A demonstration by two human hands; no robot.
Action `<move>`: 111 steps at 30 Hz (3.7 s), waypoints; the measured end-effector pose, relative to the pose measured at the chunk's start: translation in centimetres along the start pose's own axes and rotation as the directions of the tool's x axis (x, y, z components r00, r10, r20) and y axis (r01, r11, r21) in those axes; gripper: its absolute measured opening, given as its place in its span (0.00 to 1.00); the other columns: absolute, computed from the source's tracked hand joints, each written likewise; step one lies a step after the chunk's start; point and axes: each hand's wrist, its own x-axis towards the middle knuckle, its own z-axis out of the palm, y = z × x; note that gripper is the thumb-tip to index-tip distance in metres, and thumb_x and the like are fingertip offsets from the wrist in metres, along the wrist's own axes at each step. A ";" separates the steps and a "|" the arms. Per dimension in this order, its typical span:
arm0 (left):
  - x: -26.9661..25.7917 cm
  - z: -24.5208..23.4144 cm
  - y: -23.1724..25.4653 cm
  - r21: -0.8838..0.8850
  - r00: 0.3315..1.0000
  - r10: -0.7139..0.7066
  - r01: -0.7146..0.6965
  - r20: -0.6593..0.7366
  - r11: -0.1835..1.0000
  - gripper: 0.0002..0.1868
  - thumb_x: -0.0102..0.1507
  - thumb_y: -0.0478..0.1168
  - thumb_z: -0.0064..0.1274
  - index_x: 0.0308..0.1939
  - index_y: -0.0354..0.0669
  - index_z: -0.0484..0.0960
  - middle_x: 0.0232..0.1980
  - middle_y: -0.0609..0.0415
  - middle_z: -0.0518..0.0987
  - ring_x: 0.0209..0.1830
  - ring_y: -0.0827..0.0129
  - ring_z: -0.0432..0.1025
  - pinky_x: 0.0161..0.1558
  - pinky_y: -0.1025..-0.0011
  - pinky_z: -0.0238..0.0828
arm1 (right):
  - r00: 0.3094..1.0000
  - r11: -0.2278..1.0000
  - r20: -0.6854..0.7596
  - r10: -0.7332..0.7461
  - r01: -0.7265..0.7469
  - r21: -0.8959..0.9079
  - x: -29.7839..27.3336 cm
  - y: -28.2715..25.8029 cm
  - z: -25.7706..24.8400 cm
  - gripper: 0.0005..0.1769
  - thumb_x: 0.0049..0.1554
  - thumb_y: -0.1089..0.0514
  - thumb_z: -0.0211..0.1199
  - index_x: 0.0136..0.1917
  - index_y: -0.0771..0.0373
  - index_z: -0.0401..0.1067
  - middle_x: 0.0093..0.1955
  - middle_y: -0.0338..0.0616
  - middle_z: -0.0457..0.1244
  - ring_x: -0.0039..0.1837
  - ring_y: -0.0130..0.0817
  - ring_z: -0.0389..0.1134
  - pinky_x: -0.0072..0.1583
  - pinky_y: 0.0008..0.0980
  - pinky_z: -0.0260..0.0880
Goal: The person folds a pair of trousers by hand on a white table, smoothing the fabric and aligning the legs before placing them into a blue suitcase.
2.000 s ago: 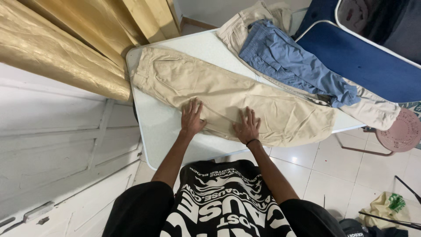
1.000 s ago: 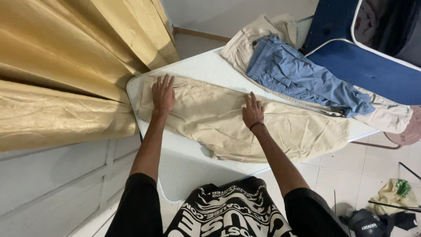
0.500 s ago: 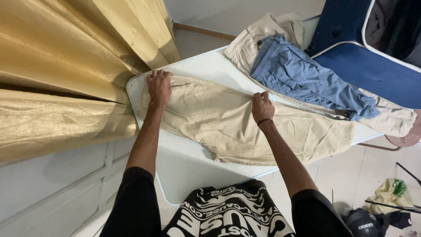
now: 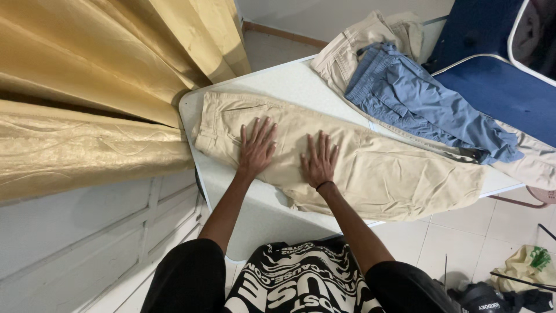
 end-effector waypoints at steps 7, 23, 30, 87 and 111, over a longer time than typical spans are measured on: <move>0.0 -0.4 -6.0 0.071 0.940 -0.252 0.242 0.228 0.968 0.39 0.71 0.69 0.24 0.83 0.69 0.36 0.86 0.63 0.28 0.86 0.59 0.26 0.77 0.38 0.15 | 0.997 0.991 -0.002 0.080 -0.080 -0.110 -2.2 4.4 -2.1 0.37 0.67 0.38 0.42 0.85 0.47 0.45 0.88 0.51 0.36 0.87 0.52 0.34 0.80 0.63 0.25; -0.9 1.5 -1.0 -0.044 0.970 -0.243 0.244 0.017 0.969 0.42 0.71 0.66 0.29 0.82 0.50 0.43 0.85 0.46 0.36 0.84 0.48 0.36 0.76 0.36 0.20 | 0.994 0.993 -0.001 0.110 -0.110 -0.052 -2.5 5.0 -2.4 0.38 0.66 0.38 0.46 0.85 0.47 0.46 0.87 0.54 0.32 0.86 0.57 0.30 0.77 0.70 0.26; -2.0 3.1 11.1 -0.088 0.999 -0.039 0.038 -0.016 0.995 0.38 0.73 0.61 0.37 0.84 0.52 0.53 0.87 0.51 0.45 0.88 0.54 0.37 0.79 0.35 0.25 | 1.000 1.000 0.025 -0.018 0.019 -0.004 -0.7 3.6 -0.3 0.37 0.67 0.38 0.44 0.85 0.47 0.45 0.88 0.49 0.33 0.87 0.55 0.31 0.78 0.70 0.26; 10.2 5.6 35.4 -0.098 0.973 0.229 -0.232 -0.038 0.968 0.37 0.68 0.58 0.48 0.81 0.66 0.57 0.85 0.54 0.45 0.84 0.43 0.39 0.76 0.30 0.31 | 0.947 0.949 -0.063 0.314 -0.315 -0.014 -8.8 32.7 -11.3 0.37 0.68 0.40 0.43 0.86 0.54 0.46 0.88 0.48 0.40 0.87 0.46 0.36 0.80 0.63 0.26; 10.0 6.1 36.2 -0.108 0.979 0.194 -0.199 -0.053 0.974 0.37 0.67 0.56 0.51 0.80 0.64 0.59 0.86 0.54 0.47 0.85 0.43 0.39 0.77 0.30 0.30 | 0.900 0.900 -0.065 0.430 -0.422 0.114 -9.3 36.9 -12.7 0.39 0.70 0.42 0.38 0.86 0.63 0.39 0.88 0.46 0.38 0.88 0.41 0.35 0.83 0.54 0.26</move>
